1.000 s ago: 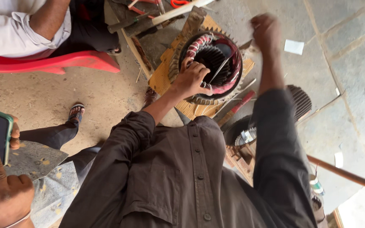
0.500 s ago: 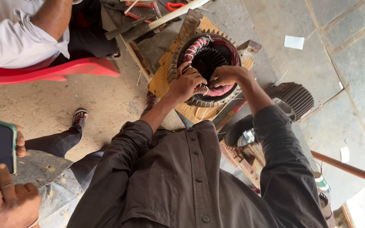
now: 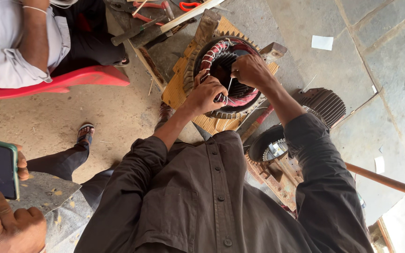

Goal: The person winds white insulation tape around the copper windings of a motor stator. They use a wooden stick to press the tape into the slots and a hammer to tap the windings into place.

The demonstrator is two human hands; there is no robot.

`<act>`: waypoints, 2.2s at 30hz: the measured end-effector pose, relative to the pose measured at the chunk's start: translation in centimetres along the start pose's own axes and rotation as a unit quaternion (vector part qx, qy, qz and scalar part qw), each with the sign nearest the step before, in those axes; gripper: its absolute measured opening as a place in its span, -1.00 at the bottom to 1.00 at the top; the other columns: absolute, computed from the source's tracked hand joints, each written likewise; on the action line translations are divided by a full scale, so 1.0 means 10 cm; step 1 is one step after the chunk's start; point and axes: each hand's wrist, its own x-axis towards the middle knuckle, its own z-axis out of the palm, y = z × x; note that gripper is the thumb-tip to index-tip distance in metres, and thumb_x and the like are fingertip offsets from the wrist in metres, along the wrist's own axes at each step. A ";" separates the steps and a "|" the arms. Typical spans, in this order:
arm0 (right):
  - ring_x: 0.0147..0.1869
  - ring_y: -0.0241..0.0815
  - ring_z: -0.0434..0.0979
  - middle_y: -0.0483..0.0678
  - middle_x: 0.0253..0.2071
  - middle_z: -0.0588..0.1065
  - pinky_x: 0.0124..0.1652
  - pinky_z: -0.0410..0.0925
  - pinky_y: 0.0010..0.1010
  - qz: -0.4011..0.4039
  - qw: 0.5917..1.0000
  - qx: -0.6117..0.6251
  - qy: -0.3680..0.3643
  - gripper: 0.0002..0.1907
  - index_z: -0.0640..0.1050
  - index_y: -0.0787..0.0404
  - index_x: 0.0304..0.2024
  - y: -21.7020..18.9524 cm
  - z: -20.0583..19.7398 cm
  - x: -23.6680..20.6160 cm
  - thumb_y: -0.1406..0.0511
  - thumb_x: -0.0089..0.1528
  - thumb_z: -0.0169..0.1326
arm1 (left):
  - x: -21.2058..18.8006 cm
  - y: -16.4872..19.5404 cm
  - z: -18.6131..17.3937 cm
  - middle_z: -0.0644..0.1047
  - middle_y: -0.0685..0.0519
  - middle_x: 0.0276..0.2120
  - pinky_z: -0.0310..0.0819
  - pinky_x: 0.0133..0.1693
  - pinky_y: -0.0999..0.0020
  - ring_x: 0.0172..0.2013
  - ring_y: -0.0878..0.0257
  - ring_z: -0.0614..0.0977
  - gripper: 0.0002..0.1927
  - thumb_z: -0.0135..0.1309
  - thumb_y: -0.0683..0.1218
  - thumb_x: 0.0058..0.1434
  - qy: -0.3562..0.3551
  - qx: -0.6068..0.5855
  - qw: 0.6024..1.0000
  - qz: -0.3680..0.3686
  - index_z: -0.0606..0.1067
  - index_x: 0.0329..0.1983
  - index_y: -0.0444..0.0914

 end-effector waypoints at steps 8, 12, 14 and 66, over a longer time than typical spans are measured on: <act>-0.37 -0.26 0.54 -0.10 -0.33 0.61 -0.43 0.40 -0.34 0.026 0.999 0.032 -0.019 -0.88 0.71 0.06 -0.28 -0.07 0.17 -0.16 0.20 0.29 0.22 | -0.04 0.22 -0.06 0.66 0.23 -0.16 -0.27 0.40 -0.12 0.07 0.26 0.51 -0.72 0.41 0.08 0.04 0.040 0.053 0.998 0.016 0.67 -0.21 -0.06; -0.31 -0.30 0.56 -0.13 -0.33 0.60 -0.31 0.45 -0.39 -0.013 0.997 0.032 0.062 -0.85 0.68 0.08 -0.29 -0.08 0.26 -0.25 0.29 0.37 0.14 | -0.10 0.21 0.04 0.67 0.25 -0.16 -0.26 0.40 -0.10 0.05 0.27 0.51 -0.71 0.41 0.08 0.04 0.058 0.039 0.997 0.024 0.68 -0.19 -0.03; -0.30 -0.29 0.54 -0.13 -0.36 0.58 -0.29 0.45 -0.36 -0.014 0.994 0.052 0.093 -0.82 0.67 0.11 -0.34 -0.06 0.24 -0.28 0.29 0.37 0.15 | -0.13 0.16 0.10 0.66 0.28 -0.13 -0.20 0.42 -0.04 0.08 0.29 0.51 -0.69 0.42 0.10 0.05 0.066 0.017 0.997 0.024 0.66 -0.16 -0.02; -0.36 -0.24 0.63 0.03 -0.27 0.63 -0.36 0.47 -0.39 0.181 0.895 0.295 0.281 -0.83 0.65 0.30 -0.11 -0.79 0.77 -1.68 0.31 0.33 0.21 | 0.33 0.56 -0.06 0.59 0.03 -0.40 0.55 -0.24 0.18 -0.27 0.09 0.63 -0.92 0.27 -0.15 0.20 0.088 0.042 0.990 0.098 0.64 -0.31 -0.27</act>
